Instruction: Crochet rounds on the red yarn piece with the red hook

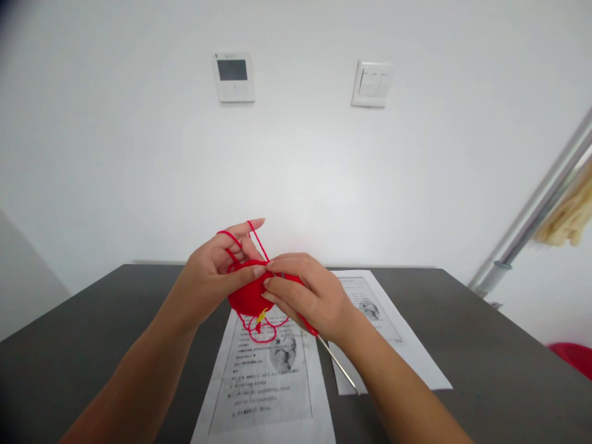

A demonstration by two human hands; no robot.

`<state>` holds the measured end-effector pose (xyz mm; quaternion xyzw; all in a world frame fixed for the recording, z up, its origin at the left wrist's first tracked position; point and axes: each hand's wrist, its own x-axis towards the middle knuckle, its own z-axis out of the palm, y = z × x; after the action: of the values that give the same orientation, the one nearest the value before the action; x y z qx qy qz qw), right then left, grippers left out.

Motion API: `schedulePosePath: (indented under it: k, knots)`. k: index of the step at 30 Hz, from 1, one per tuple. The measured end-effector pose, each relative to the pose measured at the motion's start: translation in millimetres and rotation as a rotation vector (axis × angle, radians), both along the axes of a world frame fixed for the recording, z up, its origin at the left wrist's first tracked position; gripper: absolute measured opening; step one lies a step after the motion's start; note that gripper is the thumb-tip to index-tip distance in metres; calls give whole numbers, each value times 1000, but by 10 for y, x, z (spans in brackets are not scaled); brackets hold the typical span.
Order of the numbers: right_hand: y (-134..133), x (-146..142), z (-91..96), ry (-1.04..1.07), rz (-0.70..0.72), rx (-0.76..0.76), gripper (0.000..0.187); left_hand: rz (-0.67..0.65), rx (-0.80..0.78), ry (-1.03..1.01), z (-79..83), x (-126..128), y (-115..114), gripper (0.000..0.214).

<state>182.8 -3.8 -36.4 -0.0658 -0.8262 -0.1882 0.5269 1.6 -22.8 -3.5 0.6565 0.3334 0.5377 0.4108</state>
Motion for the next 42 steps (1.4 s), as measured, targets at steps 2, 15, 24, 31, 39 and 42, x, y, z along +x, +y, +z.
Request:
schedulePosePath:
  k: [2,15,24,31,39,42]
  knots:
    - [3,12,4,-9,5,10,16,-36,-37,-59,-5,1,19,59]
    - [85,-15,-51,-8,-28,3,16,-103,-191,-317,-61,43,87,77]
    - [117,-98,-152,55,-113,28,23,-25,-137,-300,-98,82,137,72]
    - [110,-124,-135,46,-174,-14,25,171,96,-44,-133,55,196,56]
    - [35,-96,-42,66,-184,-96,21,283,235,201,-119,24,222,56]
    - [40,-88,-24,60,-174,-118,22,288,254,228,-118,15,241,55]
